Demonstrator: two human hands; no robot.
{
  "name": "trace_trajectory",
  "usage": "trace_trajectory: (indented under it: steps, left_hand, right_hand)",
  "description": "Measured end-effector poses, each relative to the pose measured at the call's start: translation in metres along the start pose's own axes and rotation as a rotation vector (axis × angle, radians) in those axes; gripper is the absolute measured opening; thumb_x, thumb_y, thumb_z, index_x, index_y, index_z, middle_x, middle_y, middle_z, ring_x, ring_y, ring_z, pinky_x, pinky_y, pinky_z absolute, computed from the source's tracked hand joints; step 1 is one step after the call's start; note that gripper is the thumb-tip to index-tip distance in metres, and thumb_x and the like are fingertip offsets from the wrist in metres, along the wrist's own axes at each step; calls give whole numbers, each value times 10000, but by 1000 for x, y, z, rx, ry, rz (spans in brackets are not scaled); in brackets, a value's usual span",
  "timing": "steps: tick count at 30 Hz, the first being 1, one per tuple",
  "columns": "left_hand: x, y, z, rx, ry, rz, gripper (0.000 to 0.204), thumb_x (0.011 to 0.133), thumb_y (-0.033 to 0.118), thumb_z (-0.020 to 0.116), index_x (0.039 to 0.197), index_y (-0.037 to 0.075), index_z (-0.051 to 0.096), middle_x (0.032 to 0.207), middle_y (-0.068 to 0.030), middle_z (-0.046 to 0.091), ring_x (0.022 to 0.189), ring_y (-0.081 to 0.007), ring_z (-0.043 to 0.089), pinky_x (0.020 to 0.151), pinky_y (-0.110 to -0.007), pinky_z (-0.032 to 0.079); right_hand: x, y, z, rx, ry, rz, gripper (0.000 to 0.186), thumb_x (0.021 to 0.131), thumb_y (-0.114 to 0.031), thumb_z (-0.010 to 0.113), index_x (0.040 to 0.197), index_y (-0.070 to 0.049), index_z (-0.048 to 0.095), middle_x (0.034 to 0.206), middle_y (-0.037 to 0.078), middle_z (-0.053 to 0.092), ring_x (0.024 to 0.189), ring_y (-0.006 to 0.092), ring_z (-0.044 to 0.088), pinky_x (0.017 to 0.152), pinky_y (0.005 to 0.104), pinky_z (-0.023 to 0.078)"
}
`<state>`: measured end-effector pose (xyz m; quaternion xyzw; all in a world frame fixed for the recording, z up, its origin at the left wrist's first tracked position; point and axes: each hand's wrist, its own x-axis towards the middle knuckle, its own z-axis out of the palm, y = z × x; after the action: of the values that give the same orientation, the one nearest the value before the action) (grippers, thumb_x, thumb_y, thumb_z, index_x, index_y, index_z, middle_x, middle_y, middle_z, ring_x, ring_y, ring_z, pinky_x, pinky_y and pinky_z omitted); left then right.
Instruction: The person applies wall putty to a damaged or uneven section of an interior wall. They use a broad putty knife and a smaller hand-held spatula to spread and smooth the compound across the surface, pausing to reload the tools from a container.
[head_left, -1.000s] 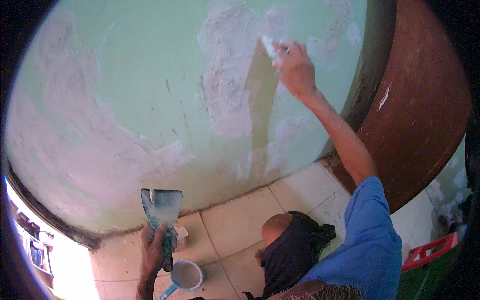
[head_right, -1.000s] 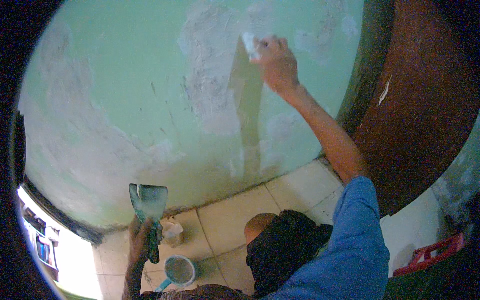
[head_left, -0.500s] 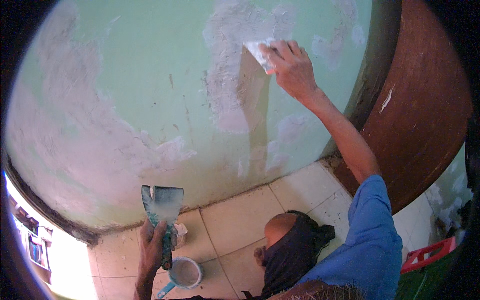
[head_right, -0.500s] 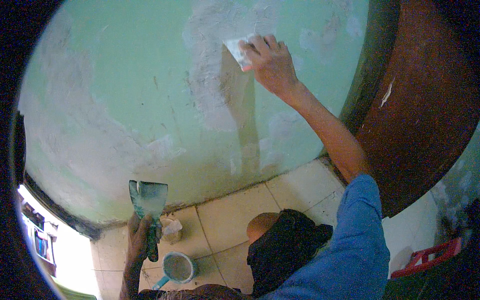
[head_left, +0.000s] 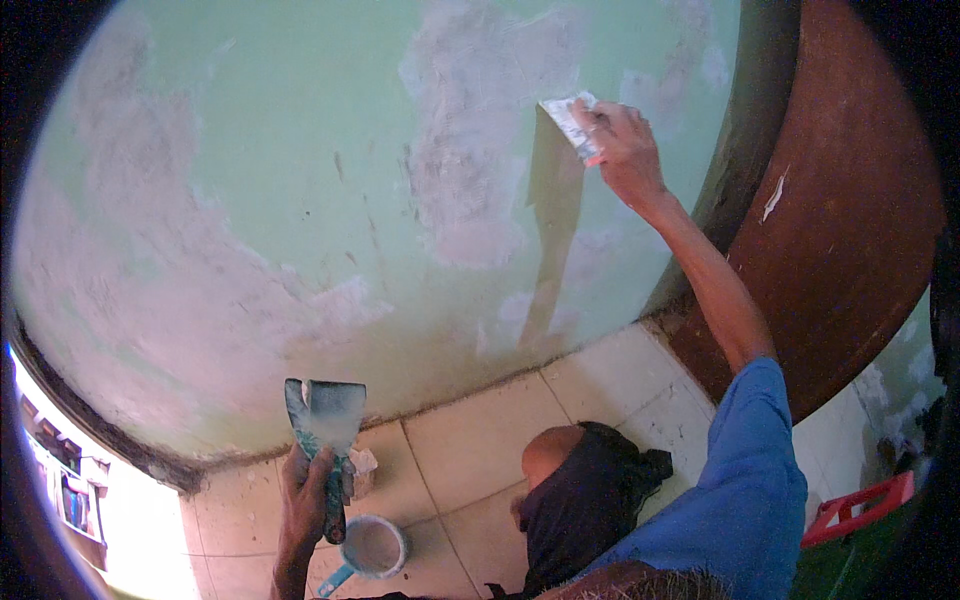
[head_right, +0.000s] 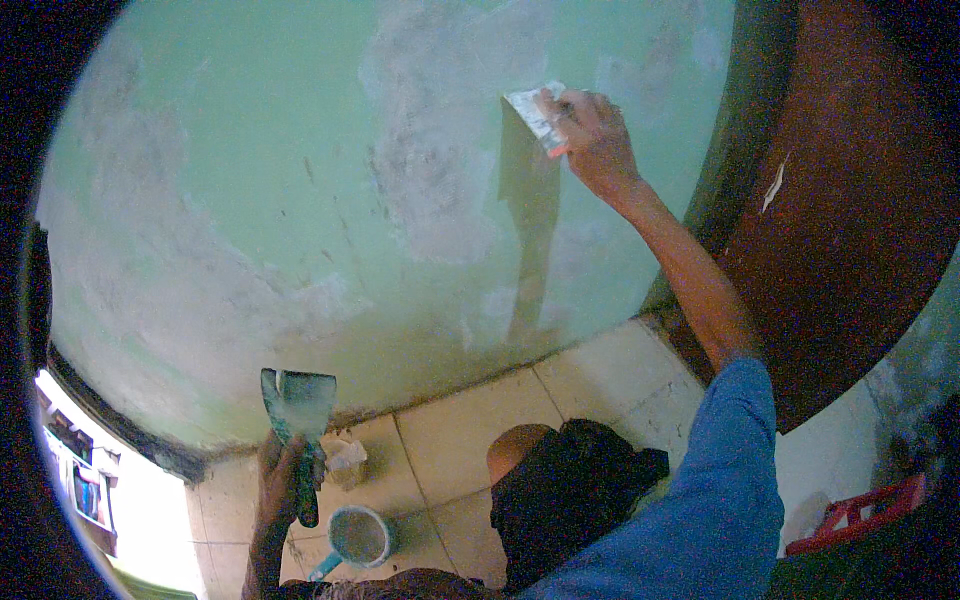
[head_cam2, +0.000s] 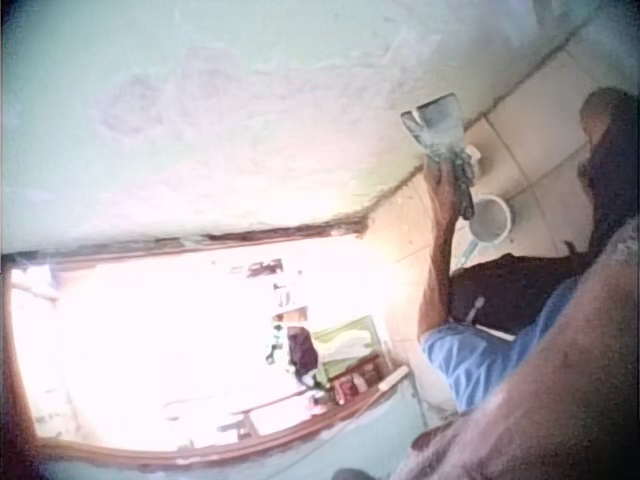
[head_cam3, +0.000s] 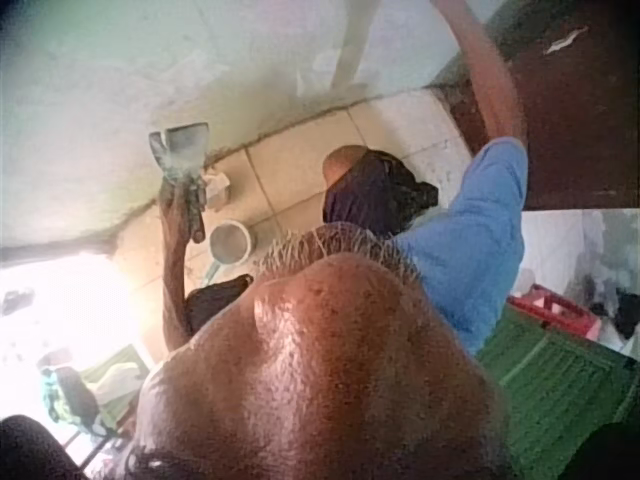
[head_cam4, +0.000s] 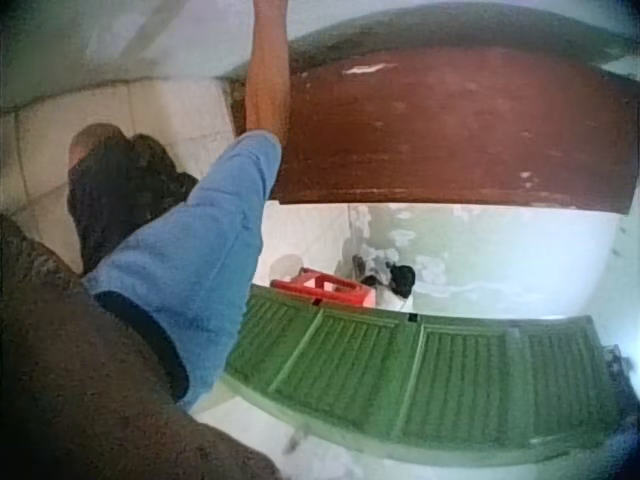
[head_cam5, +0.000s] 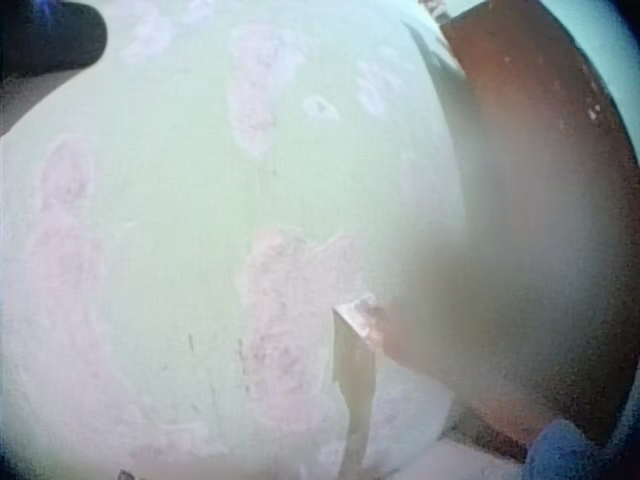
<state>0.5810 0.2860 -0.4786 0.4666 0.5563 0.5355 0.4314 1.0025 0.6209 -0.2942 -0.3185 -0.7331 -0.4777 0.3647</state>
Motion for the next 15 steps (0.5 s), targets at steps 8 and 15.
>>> trace_trajectory:
  steps: [8, 15]
  left_hand:
    - [7, -3, 5, -2, -30, 7, 247, 988, 253, 523, 1106, 36, 518, 714, -57, 587, 536, -122, 568, 444, -251, 473]
    - [0, 1, 1, -12, -4, 0, 236, 984, 235, 517, 1108, 34, 519, 718, -58, 585, 534, -125, 569, 444, -251, 474]
  right_hand:
    - [93, 22, 11, -131, 83, 302, 439, 843, -188, 656, 1277, -148, 603, 1096, 88, 555, 1020, 303, 533, 853, 409, 480]
    - [37, -65, -4, 3, 101, -79, 526, 797, -131, 689, 1310, -192, 594, 1052, 49, 571, 970, 269, 527, 788, 404, 429]
